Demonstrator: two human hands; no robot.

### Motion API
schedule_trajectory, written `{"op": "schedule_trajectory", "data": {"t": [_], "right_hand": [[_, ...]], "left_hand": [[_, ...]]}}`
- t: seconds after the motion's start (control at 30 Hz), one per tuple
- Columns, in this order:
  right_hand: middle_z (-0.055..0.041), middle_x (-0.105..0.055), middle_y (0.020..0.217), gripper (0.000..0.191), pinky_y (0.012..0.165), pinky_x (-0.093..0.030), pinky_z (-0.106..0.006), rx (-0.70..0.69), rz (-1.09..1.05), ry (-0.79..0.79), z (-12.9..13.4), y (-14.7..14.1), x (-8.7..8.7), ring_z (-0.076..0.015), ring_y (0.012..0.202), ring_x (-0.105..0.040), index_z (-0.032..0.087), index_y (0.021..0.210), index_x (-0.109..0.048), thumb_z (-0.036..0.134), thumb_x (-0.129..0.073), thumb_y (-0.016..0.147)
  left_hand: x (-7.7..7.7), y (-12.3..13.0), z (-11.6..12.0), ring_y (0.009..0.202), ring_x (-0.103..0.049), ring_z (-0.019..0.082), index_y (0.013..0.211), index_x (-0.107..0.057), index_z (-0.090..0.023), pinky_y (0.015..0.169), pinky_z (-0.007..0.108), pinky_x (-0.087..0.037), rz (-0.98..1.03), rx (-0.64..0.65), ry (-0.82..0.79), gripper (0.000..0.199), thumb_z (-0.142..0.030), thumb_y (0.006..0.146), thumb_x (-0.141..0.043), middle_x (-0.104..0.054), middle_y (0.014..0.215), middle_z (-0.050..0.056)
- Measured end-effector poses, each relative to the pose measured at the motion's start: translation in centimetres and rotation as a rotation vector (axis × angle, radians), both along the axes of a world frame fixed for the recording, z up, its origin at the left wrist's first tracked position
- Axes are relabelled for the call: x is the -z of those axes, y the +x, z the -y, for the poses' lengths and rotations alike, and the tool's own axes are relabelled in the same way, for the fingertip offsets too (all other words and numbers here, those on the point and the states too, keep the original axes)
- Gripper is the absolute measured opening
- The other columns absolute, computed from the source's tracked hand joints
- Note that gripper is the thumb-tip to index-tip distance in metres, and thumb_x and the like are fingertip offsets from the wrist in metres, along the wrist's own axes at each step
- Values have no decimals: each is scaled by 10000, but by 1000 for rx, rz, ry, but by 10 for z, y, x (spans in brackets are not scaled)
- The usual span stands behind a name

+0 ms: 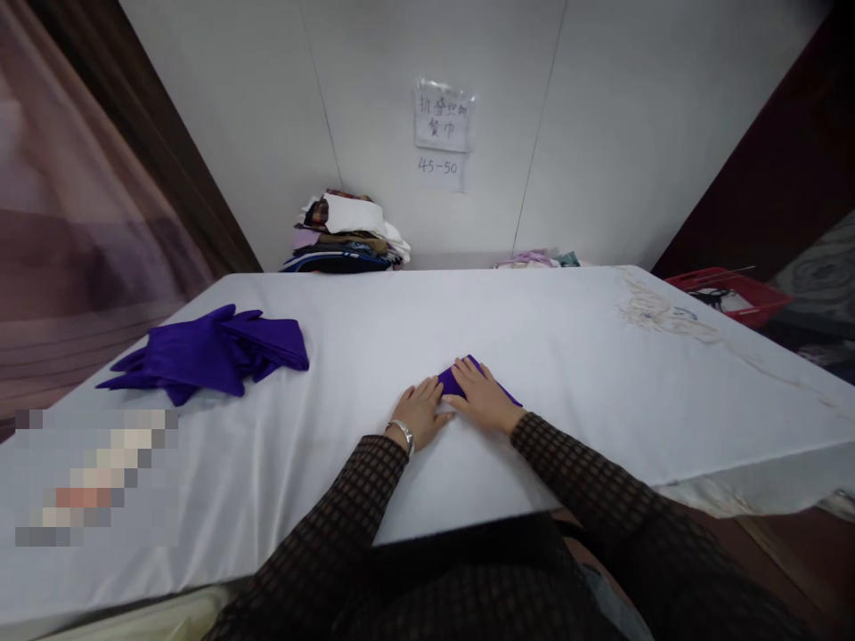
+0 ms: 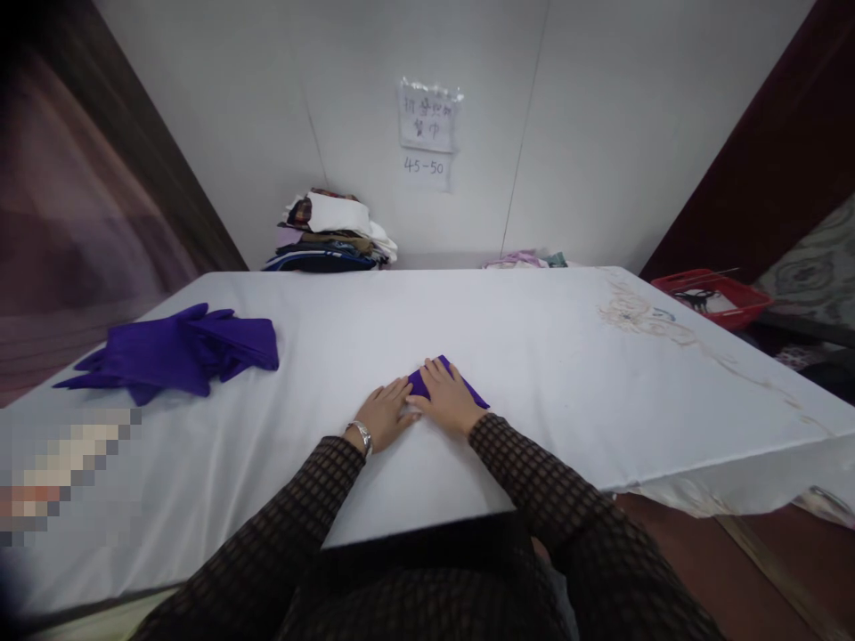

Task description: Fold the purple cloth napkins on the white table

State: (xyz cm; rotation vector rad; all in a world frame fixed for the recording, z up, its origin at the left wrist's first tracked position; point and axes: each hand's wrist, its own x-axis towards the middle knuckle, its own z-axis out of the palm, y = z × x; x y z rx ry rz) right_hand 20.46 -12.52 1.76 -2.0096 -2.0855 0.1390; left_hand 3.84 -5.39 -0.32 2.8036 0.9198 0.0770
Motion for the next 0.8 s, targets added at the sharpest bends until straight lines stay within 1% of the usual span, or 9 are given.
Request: {"op": "schedule_trajectory", "data": {"t": [0.1,0.2,0.27,0.43,0.53,0.67,0.8], "right_hand": [[-156,-273,1490,741,1094,-151,-469,38,5,-46,-19,0,11,-290,1385,-177,88,1413,-320,614,-227,900],[-148,-247,1501,748,1092,-150,-471,55,17,-62,-22,8,21,-277,1387,-173,97,1427,-289,620,-204,899],[-141,-240,1505,752,1092,-148,-468,49,26,-51,-21,12,24,-273,1388,-169,99,1430,-281,624,-203,898],[-141,-250,1501,756,1090,-151,-458,45,33,-47,-19,11,24,-274,1386,-173,98,1426,-291,628,-196,896],[-137,-238,1506,764,1090,-149,-450,48,35,-56,-20,11,23,-269,1389,-166,105,1432,-282,636,-178,893],[-138,-231,1508,804,1093,-146,-446,47,34,-72,-20,12,24,-267,1392,-154,97,1438,-263,664,-186,874],[-143,-222,1510,827,1095,-140,-452,46,43,-81,-20,13,24,-275,1393,-144,87,1441,-252,676,-202,863]], "left_hand": [[0,-1,0,1371,-258,240,1391,-360,-174,1094,441,-246,10,7,4,590,-483,889,-394,-324,1476,107],[-1,-1,1,1367,-266,247,1392,-360,-187,1090,446,-249,11,12,6,583,-476,887,-403,-333,1471,110],[-2,0,1,1368,-264,249,1394,-357,-186,1091,447,-244,11,12,1,589,-480,886,-403,-327,1474,111],[1,1,0,1373,-251,241,1398,-350,-159,1096,445,-240,-1,5,-11,608,-484,886,-399,-302,1485,108],[5,-1,0,1378,-239,240,1403,-342,-172,1100,442,-234,16,10,-2,608,-492,888,-391,-296,1490,99],[5,-12,4,1378,-235,250,1400,-352,-202,1101,445,-227,46,-31,-8,602,-515,887,-383,-308,1487,76],[2,-28,10,1361,-281,234,1376,-393,-233,1103,447,-233,85,-100,-24,536,-472,896,-395,-357,1464,42]]}}
